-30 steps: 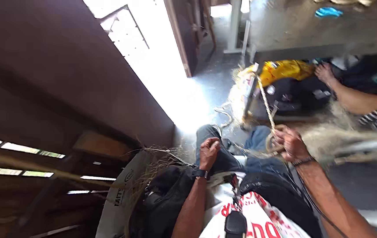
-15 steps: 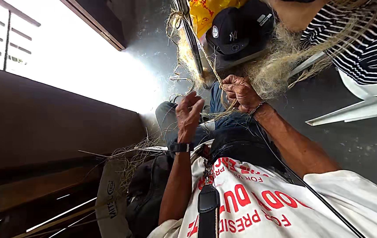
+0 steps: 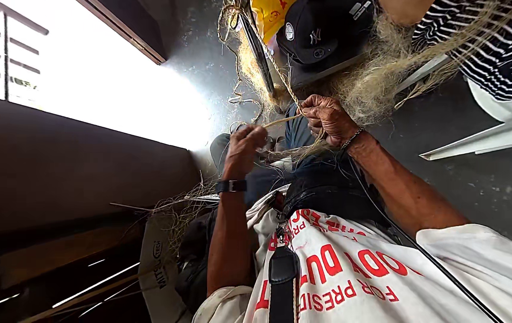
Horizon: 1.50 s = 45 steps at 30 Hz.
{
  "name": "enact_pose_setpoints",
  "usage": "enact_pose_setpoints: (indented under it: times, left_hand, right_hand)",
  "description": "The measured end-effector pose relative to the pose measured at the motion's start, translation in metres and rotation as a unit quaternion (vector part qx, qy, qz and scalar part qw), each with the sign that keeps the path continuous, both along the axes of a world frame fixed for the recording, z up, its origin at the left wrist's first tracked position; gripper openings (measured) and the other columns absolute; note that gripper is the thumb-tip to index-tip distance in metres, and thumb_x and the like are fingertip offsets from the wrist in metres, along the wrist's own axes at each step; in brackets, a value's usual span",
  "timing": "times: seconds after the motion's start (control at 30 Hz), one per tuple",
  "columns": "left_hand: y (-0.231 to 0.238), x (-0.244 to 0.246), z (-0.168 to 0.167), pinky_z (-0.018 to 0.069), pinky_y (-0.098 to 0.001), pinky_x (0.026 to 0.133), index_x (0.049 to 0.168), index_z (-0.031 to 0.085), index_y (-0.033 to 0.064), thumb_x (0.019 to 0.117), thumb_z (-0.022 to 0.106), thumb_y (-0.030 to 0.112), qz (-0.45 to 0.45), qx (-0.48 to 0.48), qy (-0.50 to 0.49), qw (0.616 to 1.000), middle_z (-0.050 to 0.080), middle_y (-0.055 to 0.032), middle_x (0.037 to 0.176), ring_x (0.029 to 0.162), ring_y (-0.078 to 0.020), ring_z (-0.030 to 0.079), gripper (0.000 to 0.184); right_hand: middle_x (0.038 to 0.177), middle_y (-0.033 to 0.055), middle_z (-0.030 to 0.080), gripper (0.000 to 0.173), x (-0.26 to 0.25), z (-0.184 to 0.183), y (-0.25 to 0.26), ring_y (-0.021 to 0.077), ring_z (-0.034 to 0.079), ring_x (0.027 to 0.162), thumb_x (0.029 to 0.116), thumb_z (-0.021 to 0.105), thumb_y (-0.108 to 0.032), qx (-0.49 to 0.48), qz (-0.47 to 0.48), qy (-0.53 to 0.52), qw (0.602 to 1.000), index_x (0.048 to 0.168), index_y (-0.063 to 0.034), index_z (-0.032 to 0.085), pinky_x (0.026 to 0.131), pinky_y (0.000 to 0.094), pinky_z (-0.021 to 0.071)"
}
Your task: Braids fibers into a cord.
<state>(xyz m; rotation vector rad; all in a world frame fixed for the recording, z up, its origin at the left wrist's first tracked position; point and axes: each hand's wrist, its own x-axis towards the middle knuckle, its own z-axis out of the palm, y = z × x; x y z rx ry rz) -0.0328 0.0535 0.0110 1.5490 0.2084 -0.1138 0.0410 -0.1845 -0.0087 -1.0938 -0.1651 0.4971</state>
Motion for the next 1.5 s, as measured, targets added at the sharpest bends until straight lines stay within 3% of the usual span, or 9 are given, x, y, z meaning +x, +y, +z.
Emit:
enact_pose_setpoints:
  times: [0.37, 0.5, 0.7, 0.9, 1.0, 1.1, 1.27, 1.33, 1.5]
  left_hand:
    - [0.144, -0.083, 0.022, 0.0587, -0.0373, 0.073, 0.074, 0.055, 0.0219, 0.1111, 0.038, 0.032, 0.315, -0.146, -0.066, 0.935, 0.047, 0.0084, 0.055, 0.055, -0.0101, 0.056, 0.042]
    - [0.161, -0.098, 0.033, 0.0499, -0.0327, 0.070, 0.116, 0.066, 0.0067, 0.1027, 0.062, 0.027, 0.487, 0.208, 0.084, 0.844, 0.065, -0.0053, 0.096, 0.080, -0.0120, 0.060, 0.024]
    - [0.076, -0.055, 0.063, 0.0546, -0.0400, 0.090, 0.122, 0.066, 0.0018, 0.1039, 0.058, 0.029, 0.203, 0.383, -0.039, 0.900, 0.068, -0.0111, 0.114, 0.100, -0.0150, 0.065, 0.033]
    - [-0.043, 0.028, 0.022, 0.0586, -0.0352, 0.087, 0.123, 0.068, -0.0023, 0.1013, 0.061, 0.013, -0.095, 0.155, -0.075, 0.980, 0.074, -0.0097, 0.107, 0.095, -0.0142, 0.070, 0.028]
    - [-0.065, 0.041, 0.006, 0.0595, -0.0288, 0.064, 0.111, 0.070, -0.0020, 0.1027, 0.058, 0.010, -0.105, 0.049, -0.059, 0.991, 0.074, -0.0065, 0.088, 0.069, -0.0111, 0.068, 0.018]
    - [-0.069, 0.044, 0.004, 0.0363, -0.0185, 0.044, 0.097, 0.071, 0.0008, 0.0992, 0.063, 0.006, -0.071, 0.020, -0.036, 0.997, 0.066, -0.0001, 0.072, 0.049, -0.0025, 0.046, 0.010]
    - [-0.061, 0.046, -0.002, 0.0334, -0.0185, 0.044, 0.084, 0.067, 0.0060, 0.0942, 0.068, 0.006, -0.059, 0.089, -0.035, 0.994, 0.057, 0.0045, 0.063, 0.048, -0.0015, 0.043, 0.010]
    - [-0.058, 0.045, -0.009, 0.0381, -0.0203, 0.050, 0.082, 0.066, 0.0063, 0.0934, 0.069, 0.007, -0.059, 0.134, -0.049, 0.988, 0.057, 0.0045, 0.063, 0.052, -0.0024, 0.047, 0.011]
    - [-0.063, 0.040, -0.017, 0.0482, -0.0236, 0.058, 0.082, 0.064, 0.0046, 0.0956, 0.067, 0.007, -0.016, 0.167, -0.045, 0.985, 0.063, 0.0024, 0.064, 0.056, -0.0046, 0.057, 0.014]
  right_hand:
    - [0.053, -0.0078, 0.037, 0.013, 0.002, 0.001, -0.007, 0.0021, 0.032, 0.040, 0.1007, 0.050, -0.005, -0.012, -0.009, -0.003, 1.000, 0.093, -0.0099, 0.059, 0.039, 0.0181, 0.0308]
    - [0.053, -0.0074, 0.037, 0.013, 0.003, 0.002, -0.010, 0.0022, 0.032, 0.040, 0.1007, 0.050, -0.005, -0.012, -0.016, 0.001, 1.000, 0.093, -0.0098, 0.059, 0.038, 0.0181, 0.0305]
    - [0.054, -0.0077, 0.036, 0.014, 0.001, -0.004, -0.005, 0.0018, 0.031, 0.040, 0.1015, 0.050, -0.005, -0.002, 0.013, 0.000, 1.000, 0.091, -0.0103, 0.057, 0.038, 0.0177, 0.0295]
    - [0.054, -0.0074, 0.039, 0.013, -0.001, 0.001, -0.001, 0.0016, 0.033, 0.041, 0.1012, 0.052, -0.003, -0.017, 0.021, -0.005, 1.000, 0.090, -0.0086, 0.057, 0.039, 0.0171, 0.0309]
    - [0.054, -0.0063, 0.042, 0.015, 0.001, -0.002, -0.003, 0.0018, 0.035, 0.041, 0.1017, 0.056, -0.004, -0.012, 0.031, 0.002, 0.999, 0.087, -0.0078, 0.057, 0.038, 0.0174, 0.0307]
    - [0.054, -0.0052, 0.044, 0.018, 0.002, -0.005, -0.005, 0.0015, 0.036, 0.040, 0.1011, 0.058, -0.004, -0.001, 0.041, 0.014, 0.999, 0.084, -0.0083, 0.055, 0.037, 0.0169, 0.0313]
    - [0.067, 0.0011, 0.066, 0.016, 0.002, -0.004, -0.011, 0.0026, 0.054, 0.052, 0.0995, 0.064, -0.009, -0.159, 0.039, -0.087, 0.983, 0.085, -0.0030, 0.064, 0.048, 0.0191, 0.0406]
    - [0.069, -0.0011, 0.064, 0.015, 0.008, -0.002, -0.023, 0.0035, 0.055, 0.060, 0.0984, 0.065, -0.010, -0.248, 0.052, -0.141, 0.957, 0.085, -0.0043, 0.067, 0.059, 0.0233, 0.0454]
    - [0.057, -0.0055, 0.048, 0.017, 0.023, 0.010, -0.056, 0.0028, 0.035, 0.045, 0.0952, 0.067, -0.010, -0.282, 0.024, -0.148, 0.948, 0.078, -0.0075, 0.065, 0.044, 0.0232, 0.0307]
